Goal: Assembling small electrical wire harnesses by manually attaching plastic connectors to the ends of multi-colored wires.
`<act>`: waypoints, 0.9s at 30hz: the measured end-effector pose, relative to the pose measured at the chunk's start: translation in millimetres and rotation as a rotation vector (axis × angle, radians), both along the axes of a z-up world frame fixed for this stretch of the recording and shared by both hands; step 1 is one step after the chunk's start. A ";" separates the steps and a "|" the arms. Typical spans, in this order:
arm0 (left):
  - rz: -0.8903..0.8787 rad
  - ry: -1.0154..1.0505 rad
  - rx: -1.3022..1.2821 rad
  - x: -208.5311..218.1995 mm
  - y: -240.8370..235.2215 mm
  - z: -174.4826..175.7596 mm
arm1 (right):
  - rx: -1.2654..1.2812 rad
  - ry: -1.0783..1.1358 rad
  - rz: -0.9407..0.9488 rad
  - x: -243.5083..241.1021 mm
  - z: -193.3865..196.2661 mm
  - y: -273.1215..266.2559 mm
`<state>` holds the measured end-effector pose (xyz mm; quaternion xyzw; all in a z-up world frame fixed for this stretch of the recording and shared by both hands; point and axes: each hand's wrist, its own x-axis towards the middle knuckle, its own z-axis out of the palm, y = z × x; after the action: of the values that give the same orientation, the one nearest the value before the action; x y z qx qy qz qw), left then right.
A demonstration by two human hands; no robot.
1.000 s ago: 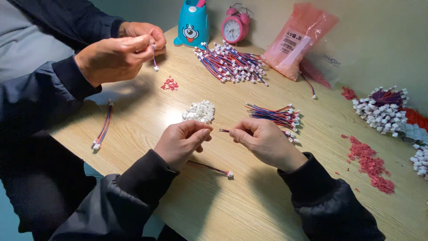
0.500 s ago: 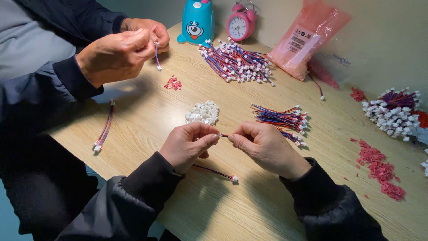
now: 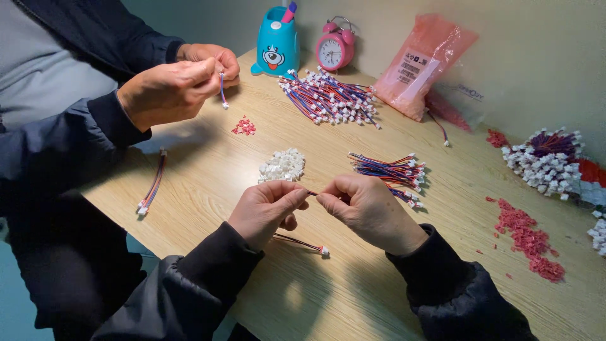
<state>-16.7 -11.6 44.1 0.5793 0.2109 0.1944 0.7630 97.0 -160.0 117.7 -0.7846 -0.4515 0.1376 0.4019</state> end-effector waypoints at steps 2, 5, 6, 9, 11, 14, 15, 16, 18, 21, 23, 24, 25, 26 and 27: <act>0.016 -0.011 -0.003 -0.6 -3.3 1.5 | 0.009 0.034 -0.007 -1.5 -1.4 -2.4; 0.055 -0.050 -0.004 -1.2 -5.8 3.6 | 0.052 0.143 -0.028 -3.2 -4.5 -0.2; 0.075 -0.075 -0.005 -0.9 -7.1 3.6 | 0.084 0.221 -0.046 -3.5 -6.5 0.4; 0.157 -0.102 0.158 -3.8 -14.2 2.3 | 0.186 0.351 -0.079 -6.5 -5.4 -0.2; 0.239 -0.150 0.424 -13.9 -21.2 14.6 | 0.211 0.375 -0.070 -2.9 -12.3 1.0; 0.313 -0.248 0.840 -28.1 -28.7 29.7 | 0.178 0.402 0.007 -4.0 -8.3 -2.1; 0.304 -0.299 0.992 -32.6 -30.4 34.1 | 0.126 0.403 0.074 -5.3 -4.7 -3.5; 0.303 -0.292 0.990 -32.5 -24.9 26.8 | 0.124 0.409 0.076 -5.0 -9.8 -2.6; 0.170 -0.199 0.905 -32.9 -13.9 11.4 | 0.021 0.402 0.142 -5.3 -21.0 -0.7; 0.069 -0.153 0.606 -33.5 -16.1 8.1 | 0.045 0.352 0.168 -6.8 -25.6 3.9; 0.052 -0.149 0.521 -32.8 -13.0 5.3 | 0.077 0.302 0.191 -7.3 -32.8 7.4; 0.041 -0.150 0.441 -33.0 -11.5 2.2 | 0.113 0.246 0.218 -7.7 -37.7 9.6; 0.044 -0.141 0.428 -34.3 -12.3 0.4 | 0.099 0.256 0.220 -9.0 -40.5 8.7; 0.024 -0.108 0.408 -35.0 -11.2 0.1 | 0.101 0.187 0.220 -9.7 -42.0 9.9; 0.004 -0.075 0.387 -35.6 -9.9 0.3 | 0.103 0.119 0.220 -10.2 -43.0 11.1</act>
<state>-52.3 -21.5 44.5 0.7071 0.1421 0.2544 0.6443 86.7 -148.9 74.7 -0.6993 -0.5167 0.2036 0.4500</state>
